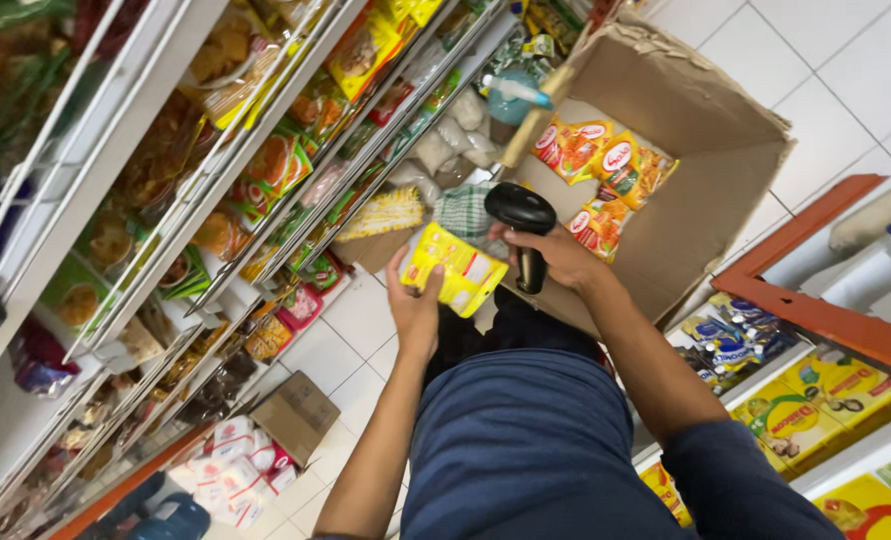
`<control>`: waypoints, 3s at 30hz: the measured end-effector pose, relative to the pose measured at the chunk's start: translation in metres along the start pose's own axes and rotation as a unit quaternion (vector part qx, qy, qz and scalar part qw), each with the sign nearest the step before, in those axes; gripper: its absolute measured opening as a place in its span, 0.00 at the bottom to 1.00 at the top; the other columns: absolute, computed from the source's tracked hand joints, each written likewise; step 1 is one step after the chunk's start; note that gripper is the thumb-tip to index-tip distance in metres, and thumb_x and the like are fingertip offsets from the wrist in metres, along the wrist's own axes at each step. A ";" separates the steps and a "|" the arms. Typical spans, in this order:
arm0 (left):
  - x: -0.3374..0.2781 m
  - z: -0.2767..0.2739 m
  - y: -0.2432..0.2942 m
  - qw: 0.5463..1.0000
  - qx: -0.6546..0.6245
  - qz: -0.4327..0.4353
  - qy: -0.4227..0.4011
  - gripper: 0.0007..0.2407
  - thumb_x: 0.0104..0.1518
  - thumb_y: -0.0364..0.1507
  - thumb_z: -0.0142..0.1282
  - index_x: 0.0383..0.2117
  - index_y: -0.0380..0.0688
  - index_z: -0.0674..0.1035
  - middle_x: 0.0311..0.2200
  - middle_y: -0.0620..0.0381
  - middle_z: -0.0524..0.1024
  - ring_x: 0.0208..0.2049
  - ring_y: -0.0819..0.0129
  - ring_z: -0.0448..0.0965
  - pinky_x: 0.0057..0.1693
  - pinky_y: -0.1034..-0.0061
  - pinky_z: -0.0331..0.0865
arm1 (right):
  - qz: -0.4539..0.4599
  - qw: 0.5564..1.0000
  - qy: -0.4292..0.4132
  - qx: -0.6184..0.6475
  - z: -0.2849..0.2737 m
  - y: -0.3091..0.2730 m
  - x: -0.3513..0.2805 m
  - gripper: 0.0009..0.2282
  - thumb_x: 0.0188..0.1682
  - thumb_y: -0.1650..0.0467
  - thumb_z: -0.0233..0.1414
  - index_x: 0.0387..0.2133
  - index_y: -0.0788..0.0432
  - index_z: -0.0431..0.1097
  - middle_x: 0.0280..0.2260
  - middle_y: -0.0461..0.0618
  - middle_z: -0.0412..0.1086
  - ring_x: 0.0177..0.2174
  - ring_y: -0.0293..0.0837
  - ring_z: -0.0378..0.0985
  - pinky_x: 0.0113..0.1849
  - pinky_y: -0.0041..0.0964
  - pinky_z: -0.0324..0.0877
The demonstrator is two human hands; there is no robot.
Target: The person scans barcodes on individual spice packets and places them into a cardboard box using a handheld scanner.
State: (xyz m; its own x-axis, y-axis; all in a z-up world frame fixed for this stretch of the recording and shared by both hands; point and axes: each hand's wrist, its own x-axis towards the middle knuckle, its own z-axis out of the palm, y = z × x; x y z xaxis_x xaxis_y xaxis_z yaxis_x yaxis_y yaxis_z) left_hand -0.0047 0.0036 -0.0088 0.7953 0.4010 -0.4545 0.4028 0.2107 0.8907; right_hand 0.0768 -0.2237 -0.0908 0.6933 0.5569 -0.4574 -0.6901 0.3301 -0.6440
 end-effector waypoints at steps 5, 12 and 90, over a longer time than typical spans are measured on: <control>0.002 0.024 -0.005 0.996 -0.014 -0.036 -0.081 0.24 0.59 0.23 0.59 0.62 0.42 0.65 0.46 0.49 0.78 0.42 0.70 0.79 0.47 0.76 0.75 | -0.048 0.998 0.007 -0.040 -0.011 0.011 -0.013 0.20 0.46 0.76 0.61 0.54 0.62 0.70 0.50 0.48 0.74 0.51 0.40 0.75 0.54 0.37 0.69; 0.005 0.060 -0.015 0.893 0.321 0.231 -0.215 0.27 0.57 0.26 0.63 0.62 0.37 0.66 0.58 0.38 0.69 0.60 0.45 0.68 0.63 0.60 0.65 | -0.020 0.977 0.194 -0.088 -0.069 0.013 -0.037 0.22 0.40 0.77 0.64 0.51 0.60 0.72 0.43 0.47 0.76 0.42 0.42 0.77 0.45 0.41 0.73; 0.055 0.099 -0.044 0.893 0.067 -0.155 -0.417 0.21 0.56 0.25 0.64 0.56 0.31 0.75 0.50 0.47 0.79 0.50 0.65 0.79 0.58 0.69 0.73 | -0.144 0.958 0.126 0.212 -0.074 -0.012 -0.086 0.13 0.49 0.74 0.60 0.48 0.64 0.72 0.39 0.52 0.74 0.31 0.43 0.75 0.37 0.40 0.71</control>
State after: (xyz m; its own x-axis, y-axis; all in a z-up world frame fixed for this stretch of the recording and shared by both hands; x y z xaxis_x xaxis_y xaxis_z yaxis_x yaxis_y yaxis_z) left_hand 0.0661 -0.0720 -0.0721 0.6745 -0.4728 -0.5670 0.6684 0.0650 0.7410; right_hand 0.0409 -0.3323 -0.0891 0.8592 0.2126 -0.4654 -0.4480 0.7521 -0.4834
